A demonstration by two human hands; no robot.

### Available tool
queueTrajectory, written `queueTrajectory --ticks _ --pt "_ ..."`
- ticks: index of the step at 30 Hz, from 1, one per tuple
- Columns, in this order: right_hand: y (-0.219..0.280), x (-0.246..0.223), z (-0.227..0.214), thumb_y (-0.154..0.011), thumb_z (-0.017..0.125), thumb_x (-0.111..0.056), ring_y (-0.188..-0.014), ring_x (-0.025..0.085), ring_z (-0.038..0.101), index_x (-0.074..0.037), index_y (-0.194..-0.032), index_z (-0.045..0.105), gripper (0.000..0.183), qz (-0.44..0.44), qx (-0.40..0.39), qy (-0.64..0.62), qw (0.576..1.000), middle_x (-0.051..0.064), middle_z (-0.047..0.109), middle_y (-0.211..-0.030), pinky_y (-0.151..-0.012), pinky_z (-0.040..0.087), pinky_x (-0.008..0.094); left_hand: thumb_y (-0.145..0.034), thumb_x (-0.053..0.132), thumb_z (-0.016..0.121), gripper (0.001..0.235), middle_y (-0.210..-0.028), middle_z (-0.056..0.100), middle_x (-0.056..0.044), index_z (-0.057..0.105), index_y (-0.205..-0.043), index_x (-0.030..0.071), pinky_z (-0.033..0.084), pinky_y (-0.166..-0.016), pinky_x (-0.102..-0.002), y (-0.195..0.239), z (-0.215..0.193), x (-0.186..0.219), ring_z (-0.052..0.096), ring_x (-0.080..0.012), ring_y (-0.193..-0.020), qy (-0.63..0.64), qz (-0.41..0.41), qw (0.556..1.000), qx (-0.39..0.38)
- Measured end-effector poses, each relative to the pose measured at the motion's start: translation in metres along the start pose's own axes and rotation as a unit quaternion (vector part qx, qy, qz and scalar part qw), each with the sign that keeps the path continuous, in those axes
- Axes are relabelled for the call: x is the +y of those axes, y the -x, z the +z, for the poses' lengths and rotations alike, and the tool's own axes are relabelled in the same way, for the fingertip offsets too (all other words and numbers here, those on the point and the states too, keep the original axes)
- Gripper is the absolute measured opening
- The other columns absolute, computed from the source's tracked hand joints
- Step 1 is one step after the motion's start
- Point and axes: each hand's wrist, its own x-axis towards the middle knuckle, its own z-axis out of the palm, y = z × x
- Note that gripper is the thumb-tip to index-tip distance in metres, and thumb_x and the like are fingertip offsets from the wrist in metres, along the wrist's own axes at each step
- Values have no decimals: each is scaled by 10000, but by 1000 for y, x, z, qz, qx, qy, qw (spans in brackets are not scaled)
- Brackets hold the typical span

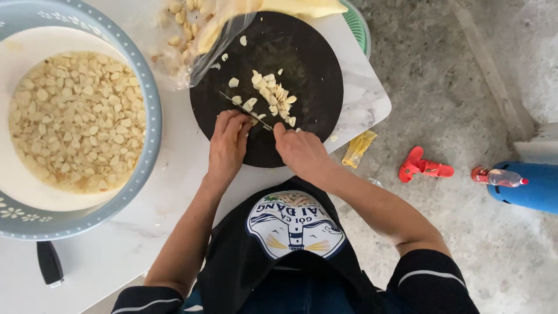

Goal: The person is slicing garlic cloves with a cleaver on a cutting board and washing them in a bowl.

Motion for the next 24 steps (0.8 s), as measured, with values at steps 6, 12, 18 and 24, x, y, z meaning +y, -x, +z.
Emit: queueTrajectory --ticks 6,12,18,24 --pt "-1 -7 -18 -855 623 -20 -668 342 737 1 -987 484 193 -6 6 -21 1000 174 685 -738 -551 593 408 -968 -42 673 131 -1150 614 -143 644 -1086 8 532 -899 -421 0 1 3 628 -363 -1068 2 -30 999 -13" --pt "-6 -6 -13 -863 632 -35 -658 338 737 -6 -978 488 187 -10 31 -25 999 169 687 -727 -550 594 404 -976 -39 676 138 -1137 609 -135 648 -1105 2 543 -871 -418 0 1 5 640 -336 -1045 6 -43 999 -12" --pt "-10 -7 -3 -884 615 -52 -632 312 741 -23 -959 501 139 -2 33 4 999 152 692 -710 -524 595 396 -965 -49 686 132 -1116 612 -129 650 -1081 2 544 -860 -410 2 2 7 636 -331 -1022 1 -27 1000 3" --pt "-14 -8 -2 -865 607 -59 -644 304 742 -20 -941 501 136 -12 19 -14 1000 158 694 -711 -525 599 382 -956 -64 677 157 -1112 620 -132 667 -1098 3 545 -861 -417 3 1 7 640 -336 -1025 -14 -36 999 1"
